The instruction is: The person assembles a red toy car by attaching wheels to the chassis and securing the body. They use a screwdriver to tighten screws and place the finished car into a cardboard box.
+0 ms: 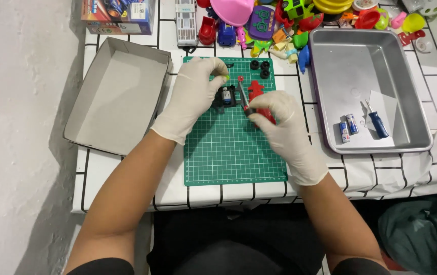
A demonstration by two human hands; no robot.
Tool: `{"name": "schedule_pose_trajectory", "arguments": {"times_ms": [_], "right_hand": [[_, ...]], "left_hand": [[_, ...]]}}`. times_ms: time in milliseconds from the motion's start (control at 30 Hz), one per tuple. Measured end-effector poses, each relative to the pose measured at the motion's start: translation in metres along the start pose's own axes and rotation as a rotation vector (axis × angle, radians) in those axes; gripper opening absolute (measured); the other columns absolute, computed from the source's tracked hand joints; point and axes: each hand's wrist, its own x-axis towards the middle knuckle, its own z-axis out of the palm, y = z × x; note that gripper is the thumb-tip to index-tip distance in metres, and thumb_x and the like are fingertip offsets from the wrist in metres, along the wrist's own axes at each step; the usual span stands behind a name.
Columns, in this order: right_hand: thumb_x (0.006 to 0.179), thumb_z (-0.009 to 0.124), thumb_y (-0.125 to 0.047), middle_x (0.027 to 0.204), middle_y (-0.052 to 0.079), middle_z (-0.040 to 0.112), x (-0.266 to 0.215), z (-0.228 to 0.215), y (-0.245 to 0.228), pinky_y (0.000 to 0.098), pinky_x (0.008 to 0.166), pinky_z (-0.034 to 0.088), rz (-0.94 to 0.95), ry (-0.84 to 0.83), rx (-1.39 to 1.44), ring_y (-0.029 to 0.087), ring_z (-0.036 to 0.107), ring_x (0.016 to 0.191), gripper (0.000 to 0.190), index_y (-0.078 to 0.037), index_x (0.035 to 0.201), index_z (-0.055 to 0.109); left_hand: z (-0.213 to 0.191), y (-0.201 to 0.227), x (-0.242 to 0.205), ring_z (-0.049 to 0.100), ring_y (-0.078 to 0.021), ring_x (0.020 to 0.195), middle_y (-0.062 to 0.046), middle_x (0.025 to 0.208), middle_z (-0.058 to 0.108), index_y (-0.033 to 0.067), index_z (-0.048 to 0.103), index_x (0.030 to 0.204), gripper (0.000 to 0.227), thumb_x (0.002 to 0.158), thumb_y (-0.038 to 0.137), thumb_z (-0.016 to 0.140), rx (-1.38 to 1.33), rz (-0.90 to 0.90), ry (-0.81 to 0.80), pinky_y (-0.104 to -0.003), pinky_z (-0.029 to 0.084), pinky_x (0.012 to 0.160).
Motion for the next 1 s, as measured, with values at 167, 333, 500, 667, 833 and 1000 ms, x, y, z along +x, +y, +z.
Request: {"name": "schedule_pose_trajectory", "arguments": {"times_ms": [167,333,500,667,833,1000], "right_hand": [[0.083,0.084,-0.005,0.102,0.001,0.074,-0.028,0.018,0.026,0.0422,0.098,0.046,-0.144,-0.001,-0.161,0.026,0.065,0.104,0.025,-0.014,0.105,0.075],[0.082,0.083,-0.005,0.098,-0.001,0.073,-0.030,0.018,0.022,0.0425,0.095,0.045,-0.216,-0.013,-0.240,0.024,0.065,0.100,0.024,-0.014,0.103,0.075],[0.079,0.085,-0.004,0.096,0.000,0.070,-0.028,0.020,0.016,0.0441,0.095,0.044,-0.184,-0.084,-0.280,0.026,0.063,0.103,0.024,-0.013,0.098,0.074],[0.080,0.085,-0.006,0.097,-0.001,0.068,-0.028,0.021,0.014,0.0435,0.097,0.042,-0.178,-0.113,-0.321,0.025,0.062,0.107,0.023,-0.014,0.098,0.074],[0.080,0.086,-0.006,0.096,-0.002,0.069,-0.030,0.023,0.020,0.0438,0.097,0.042,-0.181,-0.139,-0.338,0.024,0.063,0.108,0.025,-0.015,0.100,0.075],[0.082,0.085,-0.007,0.096,-0.003,0.068,-0.031,0.024,0.024,0.0430,0.098,0.040,-0.150,-0.147,-0.338,0.023,0.062,0.110,0.022,-0.016,0.100,0.075]], "left_hand": [[0.028,-0.023,0.007,0.067,-0.0204,0.093,0.006,0.089,0.074,0.0219,0.073,0.091,0.007,0.088,0.019,0.078,0.081,0.033,0.033,-0.034,0.051,0.088],[0.030,-0.022,0.007,0.069,-0.0209,0.090,0.006,0.083,0.075,0.0229,0.073,0.084,0.007,0.085,0.020,0.080,0.214,0.098,0.011,-0.036,0.052,0.084],[0.033,-0.019,0.005,0.067,-0.0213,0.093,0.006,0.084,0.075,0.0235,0.075,0.082,0.005,0.086,0.021,0.076,0.354,0.061,-0.039,-0.037,0.050,0.088],[0.035,-0.017,0.005,0.068,-0.0210,0.093,0.008,0.084,0.076,0.0247,0.075,0.080,0.008,0.087,0.021,0.073,0.334,0.004,-0.064,-0.038,0.048,0.090],[0.039,-0.019,0.007,0.069,-0.0216,0.093,0.008,0.085,0.076,0.0251,0.076,0.082,0.005,0.086,0.024,0.072,0.324,-0.043,-0.082,-0.038,0.044,0.095],[0.042,-0.022,0.009,0.069,-0.0192,0.091,0.010,0.082,0.076,0.0272,0.075,0.079,0.007,0.085,0.027,0.072,0.320,-0.097,-0.087,-0.038,0.043,0.095]]}}
